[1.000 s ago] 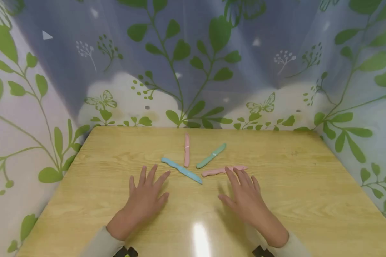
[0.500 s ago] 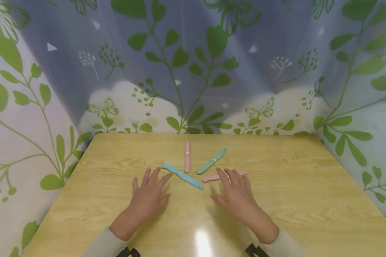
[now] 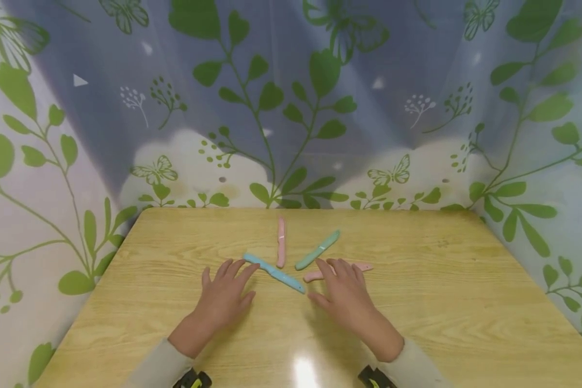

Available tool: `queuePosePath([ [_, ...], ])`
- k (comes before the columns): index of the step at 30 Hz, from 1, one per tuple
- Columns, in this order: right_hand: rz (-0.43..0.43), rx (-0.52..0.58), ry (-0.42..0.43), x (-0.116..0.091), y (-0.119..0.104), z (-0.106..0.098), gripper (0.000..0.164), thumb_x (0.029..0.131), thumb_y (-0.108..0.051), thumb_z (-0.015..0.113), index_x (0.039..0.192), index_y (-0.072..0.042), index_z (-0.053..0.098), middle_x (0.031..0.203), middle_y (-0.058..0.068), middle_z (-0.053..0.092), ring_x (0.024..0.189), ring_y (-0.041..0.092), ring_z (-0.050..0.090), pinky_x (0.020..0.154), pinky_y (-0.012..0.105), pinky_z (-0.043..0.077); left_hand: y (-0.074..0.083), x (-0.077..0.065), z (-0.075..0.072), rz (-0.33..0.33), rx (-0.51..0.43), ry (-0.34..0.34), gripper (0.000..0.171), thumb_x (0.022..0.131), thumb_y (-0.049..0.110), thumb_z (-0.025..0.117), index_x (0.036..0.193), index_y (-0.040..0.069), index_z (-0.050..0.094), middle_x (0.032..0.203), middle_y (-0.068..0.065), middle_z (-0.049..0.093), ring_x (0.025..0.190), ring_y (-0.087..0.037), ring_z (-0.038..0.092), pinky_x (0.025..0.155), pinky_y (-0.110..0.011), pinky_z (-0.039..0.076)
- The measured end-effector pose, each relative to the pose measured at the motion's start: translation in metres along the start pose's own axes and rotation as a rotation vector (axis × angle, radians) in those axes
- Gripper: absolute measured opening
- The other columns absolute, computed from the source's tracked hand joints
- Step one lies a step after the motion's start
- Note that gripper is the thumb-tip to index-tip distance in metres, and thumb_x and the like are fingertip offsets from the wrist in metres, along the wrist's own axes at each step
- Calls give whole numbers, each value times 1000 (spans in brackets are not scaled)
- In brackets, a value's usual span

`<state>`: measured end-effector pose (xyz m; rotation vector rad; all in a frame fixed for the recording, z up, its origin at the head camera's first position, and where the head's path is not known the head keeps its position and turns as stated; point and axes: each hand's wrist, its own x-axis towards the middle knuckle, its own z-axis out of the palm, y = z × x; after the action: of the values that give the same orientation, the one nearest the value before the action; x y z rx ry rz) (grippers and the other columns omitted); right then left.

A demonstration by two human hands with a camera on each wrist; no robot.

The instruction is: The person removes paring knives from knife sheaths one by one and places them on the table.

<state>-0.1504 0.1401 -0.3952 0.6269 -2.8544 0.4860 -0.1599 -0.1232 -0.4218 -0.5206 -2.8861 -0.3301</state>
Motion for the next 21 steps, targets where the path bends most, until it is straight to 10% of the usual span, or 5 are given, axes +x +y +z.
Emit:
queuePosePath([
  [21,5,10,-47,28,-11,11,60,87,-30,75,135,-2,51,128,21,57,122,41,50,103,61,36,1,15,0,9,17,-5,49,87,25,74,132,18,56,132,-13,56,124,-37,49,99,-74,26],
])
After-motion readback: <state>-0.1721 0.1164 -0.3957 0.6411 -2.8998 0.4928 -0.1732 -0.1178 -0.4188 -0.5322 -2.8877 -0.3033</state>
